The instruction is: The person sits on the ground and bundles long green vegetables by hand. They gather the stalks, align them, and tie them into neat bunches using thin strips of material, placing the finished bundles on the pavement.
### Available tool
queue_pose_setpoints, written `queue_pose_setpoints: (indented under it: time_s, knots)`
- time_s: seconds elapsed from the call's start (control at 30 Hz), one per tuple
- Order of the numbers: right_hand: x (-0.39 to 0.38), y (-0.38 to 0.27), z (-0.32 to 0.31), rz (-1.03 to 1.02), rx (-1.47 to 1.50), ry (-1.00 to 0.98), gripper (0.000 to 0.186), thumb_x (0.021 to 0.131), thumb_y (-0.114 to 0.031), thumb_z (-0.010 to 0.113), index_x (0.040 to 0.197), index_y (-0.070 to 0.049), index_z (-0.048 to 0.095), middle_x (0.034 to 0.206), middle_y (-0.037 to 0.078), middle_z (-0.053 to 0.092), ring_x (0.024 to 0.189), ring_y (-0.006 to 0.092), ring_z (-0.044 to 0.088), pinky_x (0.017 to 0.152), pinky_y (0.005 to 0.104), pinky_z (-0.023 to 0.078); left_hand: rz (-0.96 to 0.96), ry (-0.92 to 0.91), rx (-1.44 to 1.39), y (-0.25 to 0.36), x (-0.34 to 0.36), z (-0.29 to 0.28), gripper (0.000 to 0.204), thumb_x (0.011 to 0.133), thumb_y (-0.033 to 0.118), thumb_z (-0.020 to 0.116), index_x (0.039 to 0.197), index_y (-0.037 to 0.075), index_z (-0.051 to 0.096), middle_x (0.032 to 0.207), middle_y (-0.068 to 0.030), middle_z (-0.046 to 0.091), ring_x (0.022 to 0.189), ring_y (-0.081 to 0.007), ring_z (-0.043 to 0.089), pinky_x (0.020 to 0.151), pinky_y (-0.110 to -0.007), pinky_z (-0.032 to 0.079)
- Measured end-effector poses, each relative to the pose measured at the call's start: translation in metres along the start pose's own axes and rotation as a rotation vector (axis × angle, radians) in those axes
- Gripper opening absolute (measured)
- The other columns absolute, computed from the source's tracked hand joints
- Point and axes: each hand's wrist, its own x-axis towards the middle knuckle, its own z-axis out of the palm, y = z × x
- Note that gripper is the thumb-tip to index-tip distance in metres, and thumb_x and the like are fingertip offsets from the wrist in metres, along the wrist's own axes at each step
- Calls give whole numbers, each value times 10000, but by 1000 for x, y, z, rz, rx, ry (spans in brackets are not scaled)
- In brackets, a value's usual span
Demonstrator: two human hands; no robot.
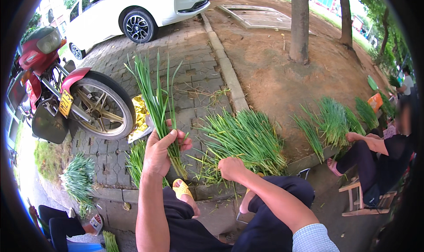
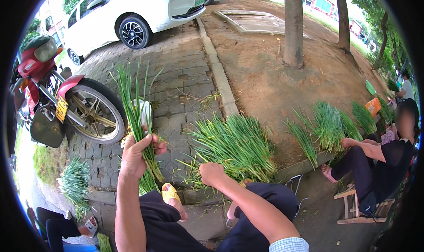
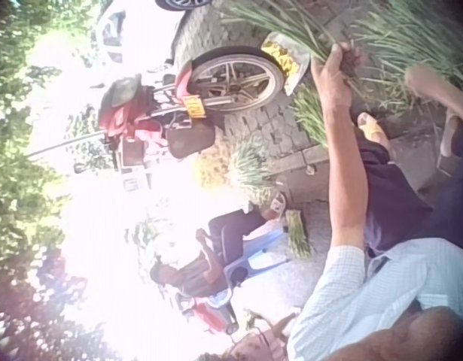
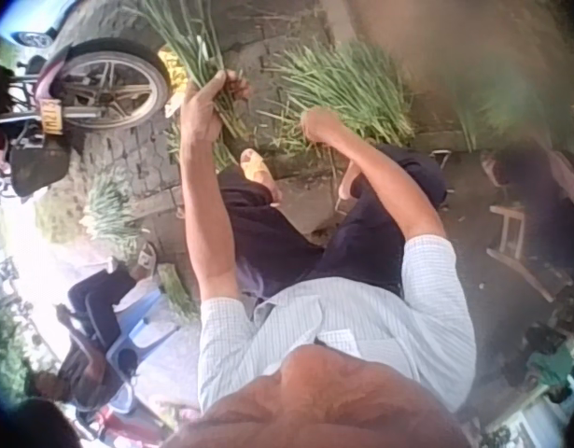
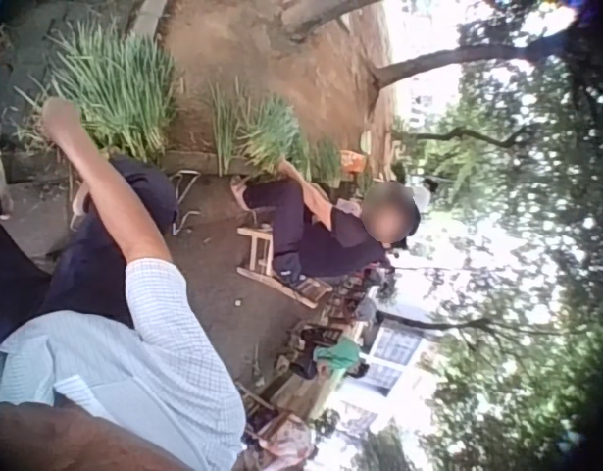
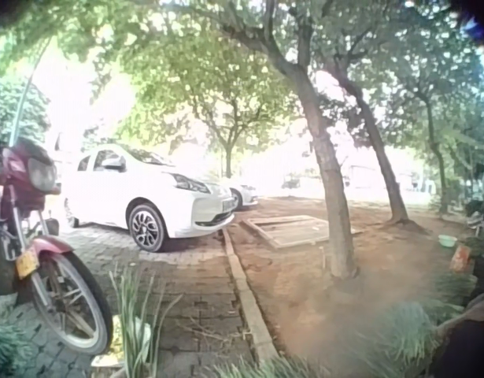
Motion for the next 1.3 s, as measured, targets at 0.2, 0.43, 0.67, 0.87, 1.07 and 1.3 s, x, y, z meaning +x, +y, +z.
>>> queue_pose_setpoints:
  time_s: [0.2, 0.43, 0.67, 0.87, 1.07, 1.3]
  knots:
    - [11, 14, 29, 28, -43, 12, 154, 735, -99, 529, 795, -17, 646, 961, 231, 616, 799, 373, 655, 698, 450, 526, -3, 3, 0, 1, -1, 2, 288, 903, 30, 522, 1170, 61, 418, 851, -114, 605, 784, -290, 651, 725, -429, 562]
    - [13, 7, 34, -44, -172, 135, 128, 732, -112, 573, 800, -54, 665, 885, 179, 618, 738, 334, 665, 618, 426, 529, -19, -7, 8, 0, -1, 2, 308, 901, 32, 526, 1184, 54, 405, 863, -118, 606, 786, -288, 649, 719, -425, 564]
    - [13, -5, 19, 41, -198, 102, 127, 786, -121, 564, 818, -114, 686, 794, 96, 688, 771, 274, 683, 648, 389, 534, -24, 5, 28, 0, -1, 2, 288, 896, 51, 545, 1162, 75, 435, 855, -98, 604, 787, -282, 644, 698, -418, 570]
    - [15, 2, 24, 10, -146, 153, 238, 805, -308, 612, 777, -76, 659, 748, 137, 658, 710, 321, 655, 630, 435, 507, -20, 3, 26, 0, -2, 4, 294, 892, 47, 544, 1164, 76, 435, 852, -98, 600, 777, -274, 637, 702, -423, 569]
    - [14, -1, 24, 18, -92, 225, 213, 774, -276, 640, 811, -66, 639, 780, 154, 653, 729, 342, 651, 631, 444, 510, -15, 5, 17, 0, -4, 4, 301, 886, 49, 555, 1162, 81, 440, 843, -94, 599, 775, -278, 636, 696, -422, 570]
    - [13, -10, 14, 10, -86, 62, 201, 780, -253, 618, 803, -55, 644, 825, 158, 652, 754, 346, 655, 652, 458, 513, -19, -1, -6, 2, -5, 6, 279, 888, 26, 543, 1143, 58, 435, 847, -115, 607, 760, -279, 646, 707, -422, 565]
